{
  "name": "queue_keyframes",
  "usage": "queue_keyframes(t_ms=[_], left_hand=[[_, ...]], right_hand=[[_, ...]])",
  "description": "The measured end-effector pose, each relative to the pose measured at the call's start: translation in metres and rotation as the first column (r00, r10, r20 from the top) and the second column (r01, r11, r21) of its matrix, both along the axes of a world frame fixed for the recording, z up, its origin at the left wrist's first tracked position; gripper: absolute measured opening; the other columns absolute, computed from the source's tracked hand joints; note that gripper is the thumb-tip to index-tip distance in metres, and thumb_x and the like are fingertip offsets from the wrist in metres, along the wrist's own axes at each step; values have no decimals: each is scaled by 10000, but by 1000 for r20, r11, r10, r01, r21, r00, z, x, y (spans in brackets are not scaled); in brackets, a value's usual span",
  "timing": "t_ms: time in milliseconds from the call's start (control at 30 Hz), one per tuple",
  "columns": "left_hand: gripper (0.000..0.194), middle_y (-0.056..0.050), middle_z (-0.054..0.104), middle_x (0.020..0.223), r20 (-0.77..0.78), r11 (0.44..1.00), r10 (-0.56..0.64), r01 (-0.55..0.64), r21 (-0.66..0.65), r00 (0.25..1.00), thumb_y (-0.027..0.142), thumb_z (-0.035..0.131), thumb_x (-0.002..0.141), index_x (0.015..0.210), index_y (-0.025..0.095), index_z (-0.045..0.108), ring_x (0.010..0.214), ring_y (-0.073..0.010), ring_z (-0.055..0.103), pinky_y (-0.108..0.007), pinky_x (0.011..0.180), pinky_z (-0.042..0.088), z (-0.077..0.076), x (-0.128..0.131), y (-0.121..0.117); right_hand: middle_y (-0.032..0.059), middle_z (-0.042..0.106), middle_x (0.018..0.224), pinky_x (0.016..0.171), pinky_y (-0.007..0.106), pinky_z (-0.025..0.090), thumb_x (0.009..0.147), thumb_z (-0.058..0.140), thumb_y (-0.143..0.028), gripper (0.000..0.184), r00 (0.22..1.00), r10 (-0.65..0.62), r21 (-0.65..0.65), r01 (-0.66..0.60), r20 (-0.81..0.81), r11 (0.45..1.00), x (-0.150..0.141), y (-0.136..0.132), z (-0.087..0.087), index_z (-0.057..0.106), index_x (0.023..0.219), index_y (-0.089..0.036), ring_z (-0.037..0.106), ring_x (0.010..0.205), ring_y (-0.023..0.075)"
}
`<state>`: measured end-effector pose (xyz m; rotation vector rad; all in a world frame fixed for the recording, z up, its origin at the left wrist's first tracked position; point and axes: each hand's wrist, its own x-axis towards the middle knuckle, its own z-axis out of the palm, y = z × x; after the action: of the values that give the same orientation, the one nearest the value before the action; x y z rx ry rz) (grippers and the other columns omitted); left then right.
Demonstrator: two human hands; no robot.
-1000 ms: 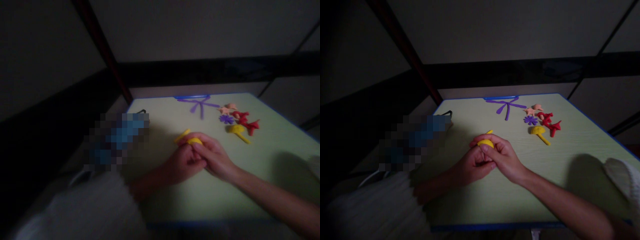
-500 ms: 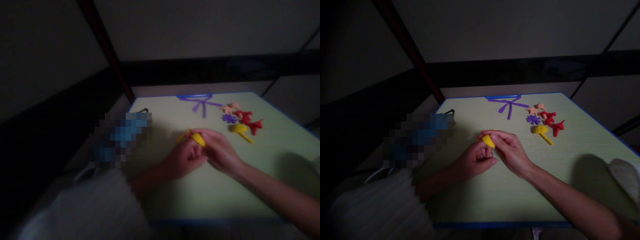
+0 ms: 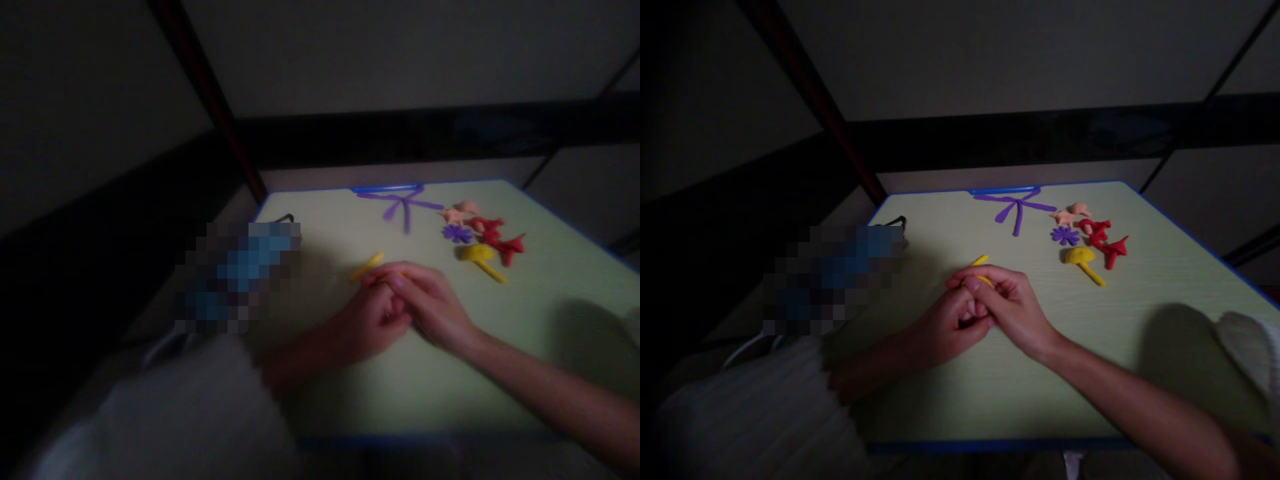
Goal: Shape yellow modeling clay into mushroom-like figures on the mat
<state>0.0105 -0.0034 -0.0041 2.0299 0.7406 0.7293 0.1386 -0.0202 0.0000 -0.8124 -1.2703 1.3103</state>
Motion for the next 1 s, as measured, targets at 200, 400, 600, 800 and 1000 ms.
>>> queue_keyframes(t_ms=[200,400,600,800,1000], left_hand=[[226,97,315,535,254,951,-66,138,-276,965,190,516,732,672,212,300,439,-38,318,-192,420,277,2,-6,1],[207,95,328,516,193,968,-71,114,-223,979,166,507,736,674,216,316,442,-50,338,-203,425,290,6,-6,0],[180,78,333,570,103,989,3,12,-148,995,126,489,738,680,206,339,456,-45,319,-206,430,261,7,-4,0],[216,89,307,523,162,981,-13,44,-189,987,159,511,740,639,205,326,454,-51,319,-214,448,257,8,-2,-1],[218,82,328,527,176,963,-2,49,-266,984,154,534,736,630,196,348,451,-43,327,-193,447,248,9,-3,1]], right_hand=[[44,689,1087,824,329,504,872,517,-337,259,949,219,-10,-227,-226,974,7,4,5,669,1069,-267,654,880,157],[11,725,955,752,293,519,813,622,-289,189,977,120,-11,-124,-178,992,9,5,3,697,987,-291,663,770,131],[13,696,1042,774,293,516,823,618,-284,192,988,71,29,-68,-138,997,10,4,1,687,1002,-282,647,857,143],[-5,686,760,627,245,505,852,582,-293,166,991,104,80,-97,-80,992,8,5,-3,709,955,-264,586,603,103],[16,699,944,645,245,497,855,579,-291,170,990,113,68,-108,-82,992,8,5,-4,700,971,-263,581,630,95]])
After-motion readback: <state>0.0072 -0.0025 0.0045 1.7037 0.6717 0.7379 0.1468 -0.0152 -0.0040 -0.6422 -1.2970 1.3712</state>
